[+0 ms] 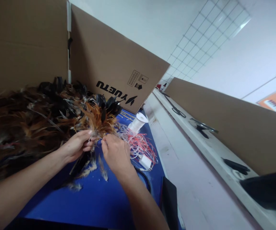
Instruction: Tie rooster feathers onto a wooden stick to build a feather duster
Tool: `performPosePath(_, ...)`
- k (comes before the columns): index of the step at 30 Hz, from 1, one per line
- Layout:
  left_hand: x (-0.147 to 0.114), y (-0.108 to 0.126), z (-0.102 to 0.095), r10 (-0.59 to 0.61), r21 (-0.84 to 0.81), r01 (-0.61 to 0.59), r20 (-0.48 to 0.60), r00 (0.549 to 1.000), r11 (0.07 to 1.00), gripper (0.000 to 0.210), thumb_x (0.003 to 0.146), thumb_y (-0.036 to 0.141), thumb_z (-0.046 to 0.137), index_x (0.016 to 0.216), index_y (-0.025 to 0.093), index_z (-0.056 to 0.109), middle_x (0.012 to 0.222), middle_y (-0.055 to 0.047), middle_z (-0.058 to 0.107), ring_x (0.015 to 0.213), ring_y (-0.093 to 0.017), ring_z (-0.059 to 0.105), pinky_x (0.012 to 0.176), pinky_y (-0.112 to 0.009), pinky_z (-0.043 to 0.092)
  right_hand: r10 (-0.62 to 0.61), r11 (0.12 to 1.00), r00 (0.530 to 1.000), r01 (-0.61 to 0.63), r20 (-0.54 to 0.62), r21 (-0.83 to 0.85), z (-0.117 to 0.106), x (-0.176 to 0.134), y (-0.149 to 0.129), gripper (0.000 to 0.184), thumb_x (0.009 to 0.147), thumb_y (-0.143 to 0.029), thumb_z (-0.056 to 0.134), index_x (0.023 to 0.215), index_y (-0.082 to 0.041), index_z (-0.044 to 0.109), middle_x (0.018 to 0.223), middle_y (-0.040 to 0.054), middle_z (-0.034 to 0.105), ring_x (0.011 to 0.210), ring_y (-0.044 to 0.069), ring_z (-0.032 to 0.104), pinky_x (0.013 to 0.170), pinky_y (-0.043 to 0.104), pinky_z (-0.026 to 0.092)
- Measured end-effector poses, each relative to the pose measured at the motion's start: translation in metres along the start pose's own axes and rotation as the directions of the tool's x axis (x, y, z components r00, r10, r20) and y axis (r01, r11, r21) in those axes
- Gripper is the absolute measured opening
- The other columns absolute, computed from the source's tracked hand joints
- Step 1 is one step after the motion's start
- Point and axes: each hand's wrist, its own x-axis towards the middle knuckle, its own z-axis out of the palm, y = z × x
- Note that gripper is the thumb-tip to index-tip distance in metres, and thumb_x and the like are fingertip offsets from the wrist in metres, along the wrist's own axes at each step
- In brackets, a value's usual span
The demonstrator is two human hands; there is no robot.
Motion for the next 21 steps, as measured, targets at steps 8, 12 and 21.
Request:
performPosePath(8, -0.002, 0.000, 0.001, 0.010, 0.029, -0.011, 0.019, 1.000, 1.000, 0.024, 0.074, 0.029, 0.065, 0.067, 0.013, 0.049, 0.060, 0.003, 0.044, 0.042, -0.001, 0.028, 0.036, -0.013, 0.020, -0.033, 0.999, 0.998, 0.034, -0.062, 0.014, 0.014, 0.002, 0.001, 0.015, 0.088, -0.023, 0.049, 0.079, -0.020, 0.061, 0.076, 0.0029, 0.067, 0.072, 0.016, 0.061, 0.067, 0.026, 0.040)
performPosePath(12, -0.002, -0.004, 0.000, 0.015, 0.055, -0.016, 0.021, 1.000, 0.998, 0.026, 0.074, 0.033, 0.066, 0.068, 0.012, 0.051, 0.060, 0.003, 0.043, 0.043, -0.002, 0.030, 0.037, -0.013, 0.022, -0.050, 0.999, 0.996, 0.050, -0.069, -0.003, 0.016, 0.004, -0.002, 0.016, 0.089, -0.023, 0.049, 0.080, -0.019, 0.062, 0.077, 0.0039, 0.067, 0.074, 0.017, 0.062, 0.069, 0.027, 0.040)
performPosePath(21, -0.003, -0.008, 0.002, 0.041, 0.075, -0.039, -0.017, 0.999, 0.996, 0.028, 0.073, 0.035, 0.067, 0.066, 0.013, 0.051, 0.058, 0.003, 0.044, 0.043, -0.003, 0.033, 0.037, -0.014, 0.026, -0.126, 0.986, 0.991, 0.120, -0.049, -0.119, 0.011, 0.001, -0.006, 0.019, 0.091, -0.025, 0.046, 0.082, -0.019, 0.061, 0.075, 0.0047, 0.065, 0.075, 0.017, 0.059, 0.069, 0.027, 0.038)
